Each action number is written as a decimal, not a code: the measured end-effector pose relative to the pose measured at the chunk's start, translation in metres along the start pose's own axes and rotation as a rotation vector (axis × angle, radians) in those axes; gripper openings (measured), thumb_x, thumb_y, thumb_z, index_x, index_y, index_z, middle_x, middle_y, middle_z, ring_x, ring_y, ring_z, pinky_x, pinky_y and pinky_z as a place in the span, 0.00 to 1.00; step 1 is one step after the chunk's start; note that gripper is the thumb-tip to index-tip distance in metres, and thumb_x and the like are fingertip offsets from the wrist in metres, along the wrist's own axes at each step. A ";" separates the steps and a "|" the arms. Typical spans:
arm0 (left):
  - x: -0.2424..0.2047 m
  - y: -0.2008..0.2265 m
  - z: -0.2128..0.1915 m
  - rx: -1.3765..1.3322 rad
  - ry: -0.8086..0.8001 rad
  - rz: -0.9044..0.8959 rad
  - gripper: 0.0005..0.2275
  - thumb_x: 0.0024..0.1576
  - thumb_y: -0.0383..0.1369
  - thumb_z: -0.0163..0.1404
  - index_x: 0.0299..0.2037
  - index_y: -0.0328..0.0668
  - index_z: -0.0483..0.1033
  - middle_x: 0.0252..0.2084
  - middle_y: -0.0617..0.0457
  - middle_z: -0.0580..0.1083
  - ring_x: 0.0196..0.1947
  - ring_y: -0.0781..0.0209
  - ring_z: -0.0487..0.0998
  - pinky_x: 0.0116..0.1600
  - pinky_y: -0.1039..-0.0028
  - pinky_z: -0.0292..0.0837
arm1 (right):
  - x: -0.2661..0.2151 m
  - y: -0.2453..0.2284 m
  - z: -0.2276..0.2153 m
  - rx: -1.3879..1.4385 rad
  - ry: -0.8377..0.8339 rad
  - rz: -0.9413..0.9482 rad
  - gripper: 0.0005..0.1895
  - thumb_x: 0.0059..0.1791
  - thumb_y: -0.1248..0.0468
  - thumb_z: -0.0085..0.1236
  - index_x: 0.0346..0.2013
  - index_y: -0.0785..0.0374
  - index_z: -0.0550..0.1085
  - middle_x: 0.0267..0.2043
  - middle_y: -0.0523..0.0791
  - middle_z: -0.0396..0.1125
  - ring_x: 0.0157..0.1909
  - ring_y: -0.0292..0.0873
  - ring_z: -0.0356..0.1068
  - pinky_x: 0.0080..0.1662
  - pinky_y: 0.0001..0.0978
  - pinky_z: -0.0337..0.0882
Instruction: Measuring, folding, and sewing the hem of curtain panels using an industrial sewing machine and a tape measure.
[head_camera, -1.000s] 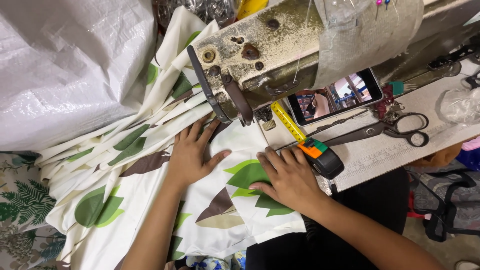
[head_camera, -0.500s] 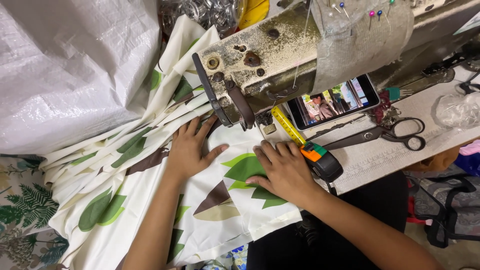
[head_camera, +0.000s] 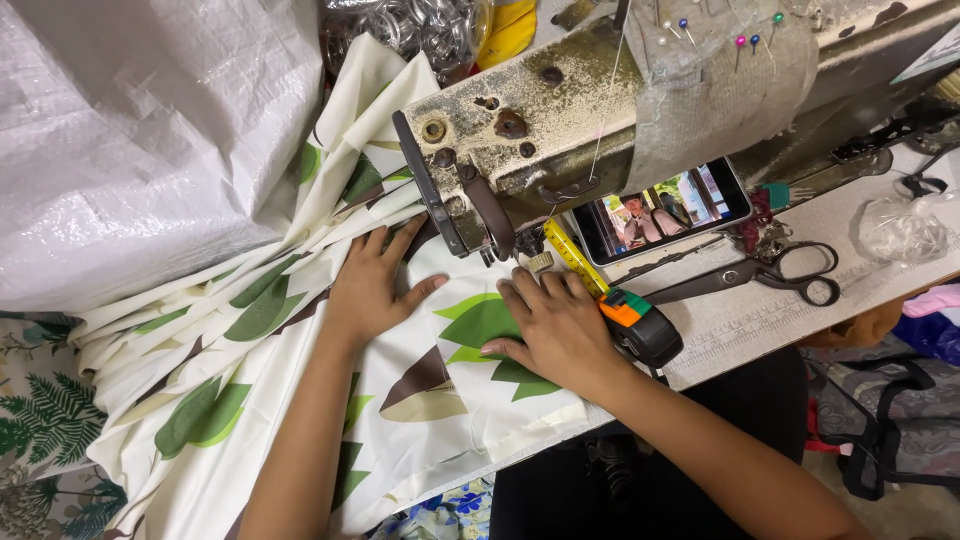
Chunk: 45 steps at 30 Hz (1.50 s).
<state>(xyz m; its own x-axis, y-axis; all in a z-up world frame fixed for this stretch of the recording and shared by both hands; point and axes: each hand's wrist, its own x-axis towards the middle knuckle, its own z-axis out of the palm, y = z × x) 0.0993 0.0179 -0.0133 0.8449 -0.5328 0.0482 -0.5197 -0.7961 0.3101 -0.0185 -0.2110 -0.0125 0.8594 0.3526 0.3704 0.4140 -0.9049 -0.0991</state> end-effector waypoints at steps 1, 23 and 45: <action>0.000 -0.003 0.001 -0.022 0.021 0.023 0.33 0.49 0.56 0.47 0.65 0.60 0.57 0.45 0.47 0.67 0.48 0.37 0.69 0.57 0.54 0.63 | 0.001 0.000 0.001 -0.012 -0.003 0.003 0.36 0.43 0.37 0.47 0.49 0.65 0.70 0.46 0.51 0.61 0.38 0.52 0.64 0.45 0.46 0.60; -0.042 0.026 -0.005 0.404 0.370 0.092 0.23 0.58 0.44 0.42 0.63 0.49 0.63 0.50 0.46 0.68 0.53 0.48 0.69 0.52 0.62 0.69 | -0.005 -0.005 -0.004 -0.049 -0.027 0.039 0.40 0.44 0.36 0.43 0.56 0.66 0.66 0.53 0.55 0.60 0.47 0.56 0.62 0.48 0.50 0.59; -0.182 -0.147 -0.037 -0.076 0.063 -0.579 0.23 0.55 0.55 0.36 0.43 0.41 0.54 0.44 0.49 0.50 0.45 0.52 0.44 0.48 0.57 0.39 | -0.089 -0.020 -0.021 0.289 0.100 -0.247 0.13 0.47 0.72 0.46 0.46 0.64 0.69 0.46 0.50 0.64 0.47 0.50 0.64 0.50 0.38 0.70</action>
<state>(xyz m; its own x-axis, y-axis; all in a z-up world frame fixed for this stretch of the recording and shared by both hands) 0.0266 0.2420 -0.0324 0.9956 0.0024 -0.0933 0.0369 -0.9284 0.3697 -0.1091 -0.2291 -0.0242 0.6959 0.5134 0.5021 0.6842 -0.6863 -0.2466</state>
